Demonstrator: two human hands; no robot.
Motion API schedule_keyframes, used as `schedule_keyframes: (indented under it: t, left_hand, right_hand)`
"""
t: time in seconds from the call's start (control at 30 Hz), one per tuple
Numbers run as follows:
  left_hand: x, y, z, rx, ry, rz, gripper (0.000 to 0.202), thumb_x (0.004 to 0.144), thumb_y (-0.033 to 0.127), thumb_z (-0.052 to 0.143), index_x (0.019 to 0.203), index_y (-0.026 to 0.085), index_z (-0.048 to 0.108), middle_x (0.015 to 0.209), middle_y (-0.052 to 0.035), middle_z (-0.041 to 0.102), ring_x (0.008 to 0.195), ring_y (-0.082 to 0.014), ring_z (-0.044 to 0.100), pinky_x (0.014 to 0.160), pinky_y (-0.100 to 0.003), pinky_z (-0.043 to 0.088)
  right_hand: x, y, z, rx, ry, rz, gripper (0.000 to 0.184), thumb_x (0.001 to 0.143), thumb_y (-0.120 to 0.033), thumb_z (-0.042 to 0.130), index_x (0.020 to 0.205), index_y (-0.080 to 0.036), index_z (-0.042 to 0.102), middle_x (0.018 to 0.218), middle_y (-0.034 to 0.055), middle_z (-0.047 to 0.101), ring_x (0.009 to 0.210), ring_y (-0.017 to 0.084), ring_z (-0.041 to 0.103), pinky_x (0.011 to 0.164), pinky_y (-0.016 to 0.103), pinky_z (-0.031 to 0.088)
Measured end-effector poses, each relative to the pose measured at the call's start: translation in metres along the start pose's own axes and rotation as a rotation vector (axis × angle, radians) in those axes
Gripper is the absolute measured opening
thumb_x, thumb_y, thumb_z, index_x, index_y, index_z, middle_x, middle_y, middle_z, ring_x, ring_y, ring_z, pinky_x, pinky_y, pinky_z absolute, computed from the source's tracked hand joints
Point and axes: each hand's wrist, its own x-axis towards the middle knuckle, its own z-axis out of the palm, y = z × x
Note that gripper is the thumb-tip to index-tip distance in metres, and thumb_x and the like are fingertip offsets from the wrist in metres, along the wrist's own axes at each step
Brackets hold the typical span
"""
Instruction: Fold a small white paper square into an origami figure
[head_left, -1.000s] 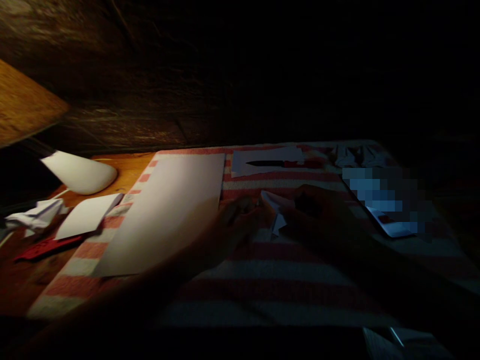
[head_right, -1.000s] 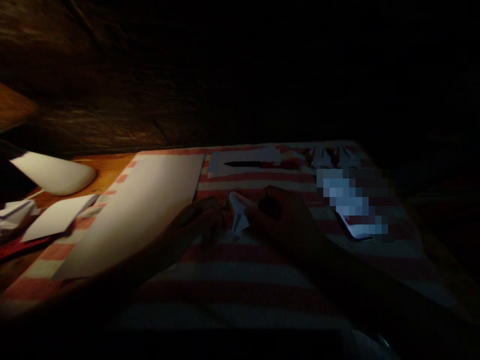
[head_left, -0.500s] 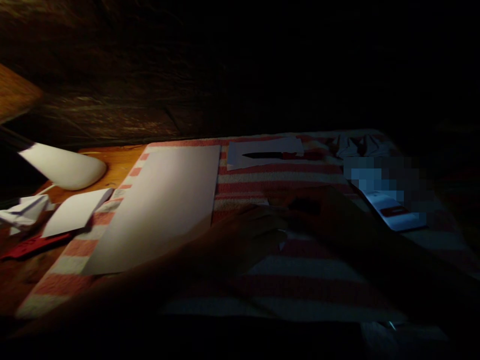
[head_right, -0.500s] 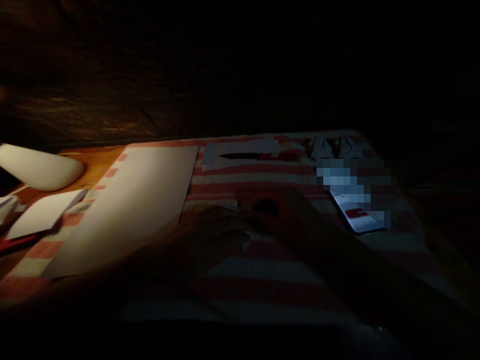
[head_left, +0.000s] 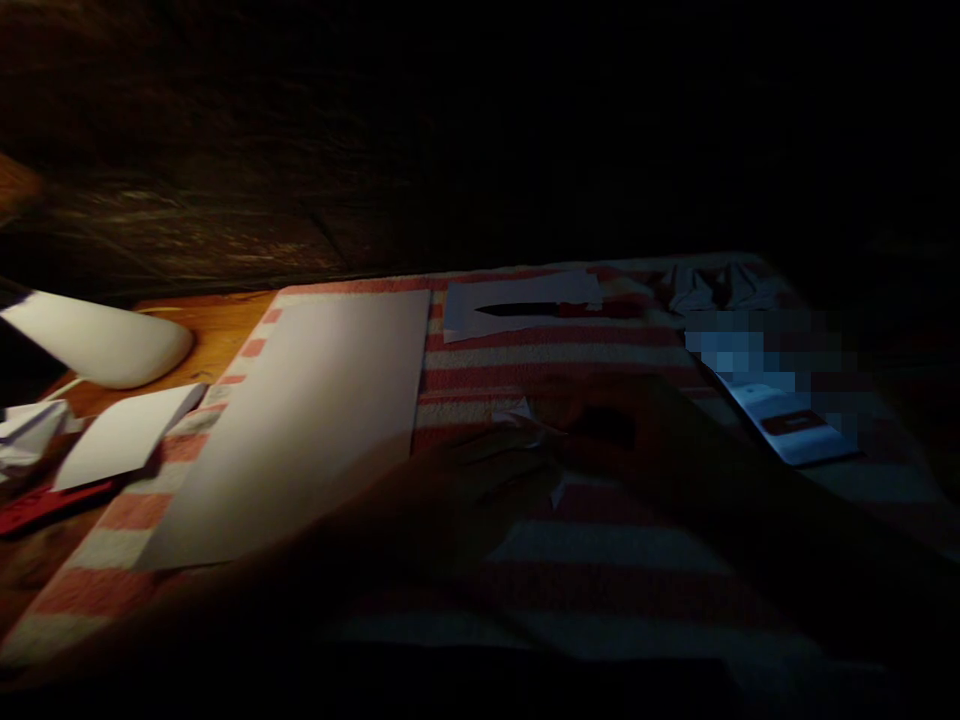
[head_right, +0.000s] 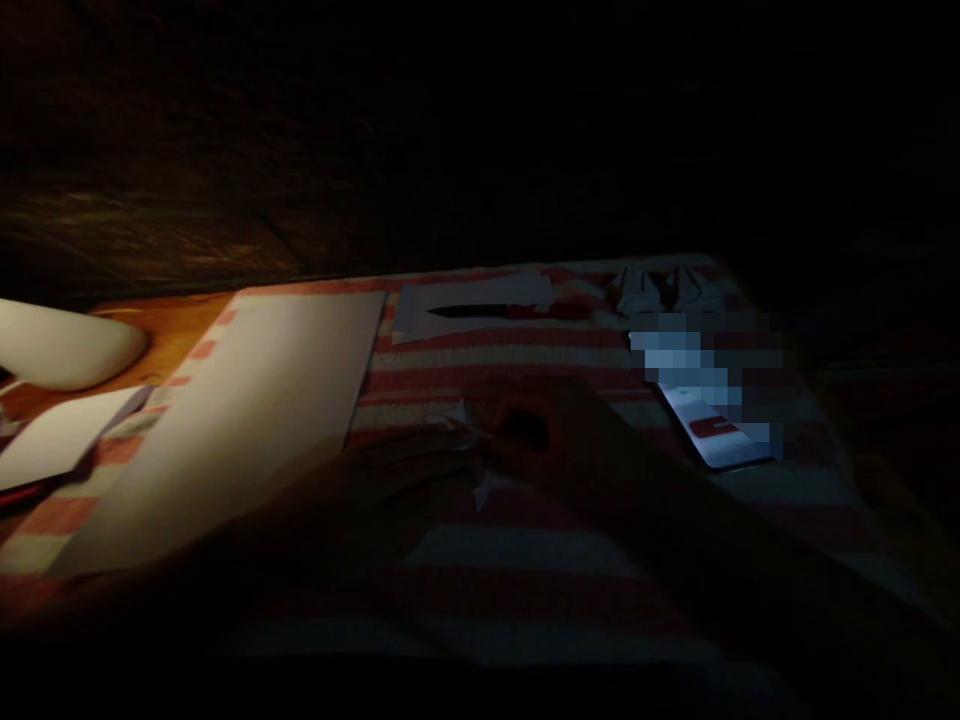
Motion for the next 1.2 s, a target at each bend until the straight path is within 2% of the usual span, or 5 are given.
schedule_keyframes:
  t: [0.5, 0.73, 0.93, 1.07, 1.2]
  left_hand:
    - [0.000, 0.004, -0.001, -0.240, -0.131, -0.298, 0.027, 0.102, 0.018, 0.054, 0.127, 0.020, 0.062, 0.123, -0.0062, 0.072, 0.111, -0.0162, 0.070, 0.098, -0.028, 0.059]
    - [-0.001, 0.004, 0.001, -0.222, -0.056, -0.182, 0.034, 0.098, 0.011, 0.053, 0.131, 0.018, 0.061, 0.134, -0.0109, 0.068, 0.127, -0.0201, 0.063, 0.110, -0.035, 0.055]
    - [0.000, 0.005, 0.001, -0.246, -0.082, -0.206, 0.028, 0.101, 0.012, 0.051, 0.125, 0.019, 0.063, 0.128, -0.0087, 0.070, 0.124, -0.0192, 0.064, 0.108, -0.034, 0.055]
    - [-0.002, 0.009, 0.003, -0.229, -0.072, -0.414, 0.026, 0.102, 0.027, 0.057, 0.127, 0.021, 0.059, 0.118, -0.0072, 0.072, 0.106, -0.0205, 0.069, 0.098, -0.040, 0.058]
    - [-0.005, 0.014, 0.004, -0.155, -0.007, -0.529, 0.037, 0.098, 0.036, 0.064, 0.132, 0.024, 0.056, 0.121, -0.0087, 0.070, 0.102, -0.0242, 0.067, 0.097, -0.048, 0.056]
  right_hand:
    - [-0.004, 0.000, 0.006, -0.229, 0.072, 0.139, 0.011, 0.086, -0.031, 0.072, 0.088, -0.021, 0.074, 0.080, 0.0012, 0.071, 0.066, 0.015, 0.060, 0.057, 0.027, 0.040]
    - [-0.005, 0.000, 0.009, -0.314, 0.078, 0.146, 0.008, 0.085, -0.029, 0.072, 0.084, -0.021, 0.073, 0.079, 0.0025, 0.071, 0.064, 0.016, 0.060, 0.056, 0.029, 0.039]
    - [-0.008, -0.001, 0.008, -0.354, 0.096, -0.004, 0.014, 0.087, -0.021, 0.069, 0.100, -0.022, 0.074, 0.128, 0.0090, 0.068, 0.109, 0.027, 0.066, 0.085, 0.037, 0.052]
    - [-0.008, 0.000, 0.007, -0.418, 0.062, -0.052, 0.017, 0.090, -0.026, 0.067, 0.104, -0.023, 0.075, 0.114, 0.0102, 0.069, 0.090, 0.024, 0.069, 0.069, 0.034, 0.053]
    - [-0.005, 0.000, 0.005, -0.355, 0.044, -0.118, 0.025, 0.093, -0.025, 0.066, 0.117, -0.023, 0.071, 0.118, 0.0094, 0.071, 0.099, 0.023, 0.068, 0.081, 0.035, 0.055]
